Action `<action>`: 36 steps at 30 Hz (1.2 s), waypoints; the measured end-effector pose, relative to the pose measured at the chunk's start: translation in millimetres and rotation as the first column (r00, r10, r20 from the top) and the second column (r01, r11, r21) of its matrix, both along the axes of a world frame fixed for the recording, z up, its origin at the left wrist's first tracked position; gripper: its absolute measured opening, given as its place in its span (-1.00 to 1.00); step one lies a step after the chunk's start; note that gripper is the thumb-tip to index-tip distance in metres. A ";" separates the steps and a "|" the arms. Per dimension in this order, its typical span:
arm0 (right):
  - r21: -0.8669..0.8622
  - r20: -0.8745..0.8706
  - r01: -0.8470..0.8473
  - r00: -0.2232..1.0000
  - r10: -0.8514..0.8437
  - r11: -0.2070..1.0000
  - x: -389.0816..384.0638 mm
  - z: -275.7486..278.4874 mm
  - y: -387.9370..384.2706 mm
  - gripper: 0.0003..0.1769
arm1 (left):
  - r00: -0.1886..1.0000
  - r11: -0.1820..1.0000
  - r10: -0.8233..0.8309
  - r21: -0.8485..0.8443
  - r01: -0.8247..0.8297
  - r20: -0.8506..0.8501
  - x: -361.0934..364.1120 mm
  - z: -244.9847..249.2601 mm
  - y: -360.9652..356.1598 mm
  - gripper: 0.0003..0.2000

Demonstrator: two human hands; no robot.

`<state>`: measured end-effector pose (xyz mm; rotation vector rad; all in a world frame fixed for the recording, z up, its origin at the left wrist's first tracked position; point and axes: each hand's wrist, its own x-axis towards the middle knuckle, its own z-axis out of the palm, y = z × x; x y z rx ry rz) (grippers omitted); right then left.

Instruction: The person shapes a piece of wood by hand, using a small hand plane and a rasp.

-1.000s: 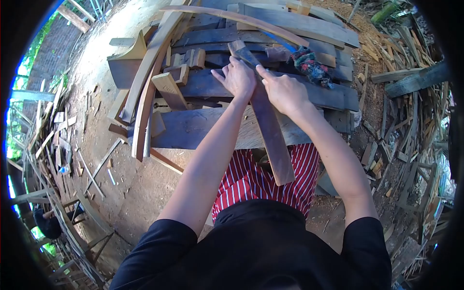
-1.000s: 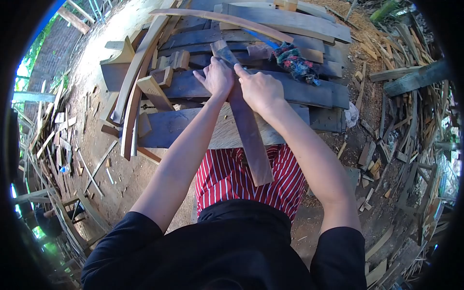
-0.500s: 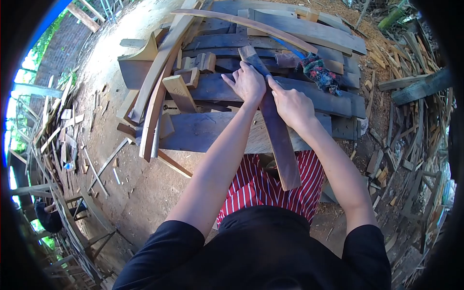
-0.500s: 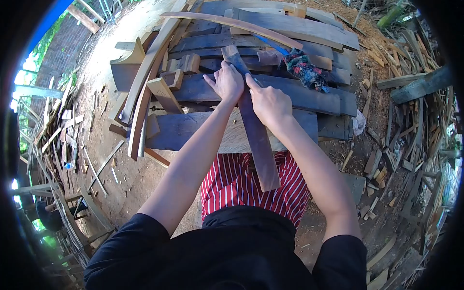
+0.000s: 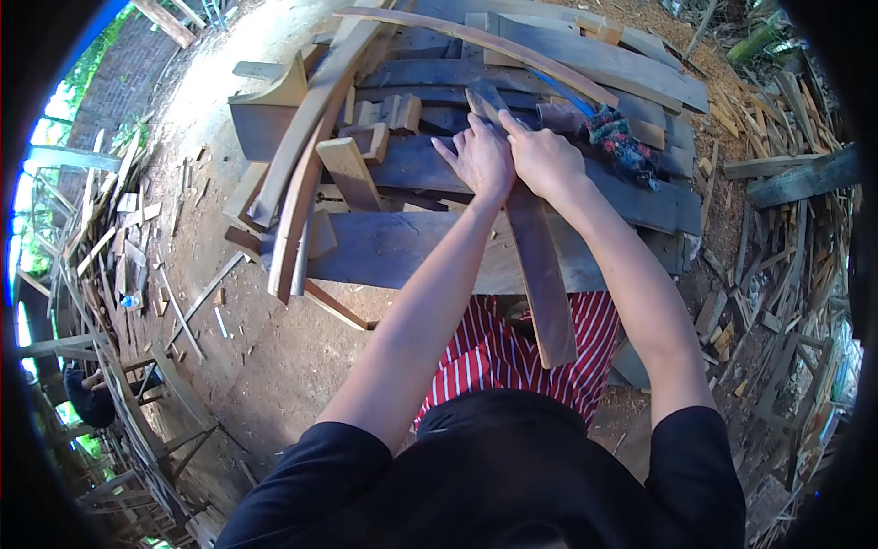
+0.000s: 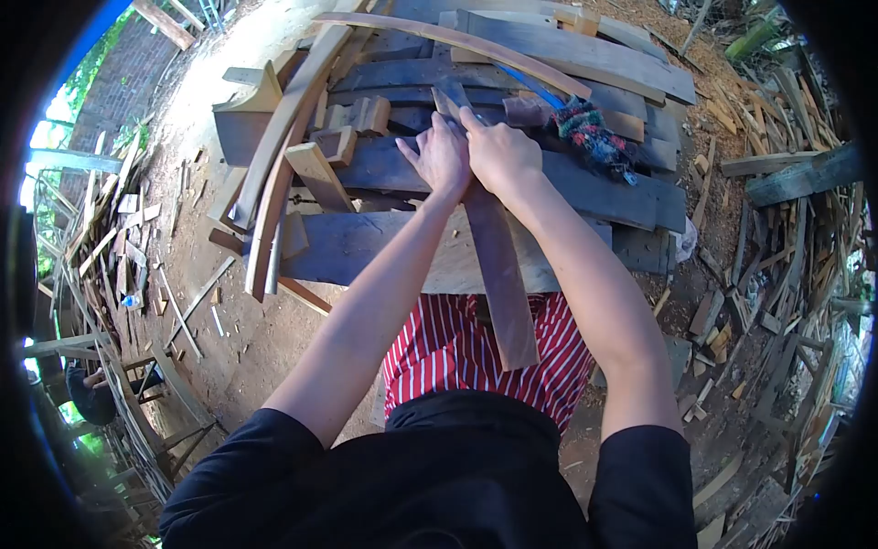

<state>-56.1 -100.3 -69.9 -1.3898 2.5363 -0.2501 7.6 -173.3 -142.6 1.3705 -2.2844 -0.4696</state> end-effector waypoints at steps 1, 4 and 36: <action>-0.008 -0.003 -0.004 1.000 0.004 1.000 2.4 5.5 3.5 -0.50 | 1.000 0.999 0.023 0.039 -0.022 -0.014 -1.2 3.4 -0.4 -0.55; 0.088 0.020 -0.037 0.999 0.036 0.995 14.1 25.9 45.4 -0.51 | 0.998 0.994 0.037 0.104 -0.032 -0.044 -5.1 8.5 -0.3 -0.56; 0.152 0.014 -0.070 0.998 0.068 0.986 10.9 32.2 44.0 -0.52 | 1.000 0.999 0.023 0.039 -0.023 0.009 -1.4 5.1 1.9 -0.61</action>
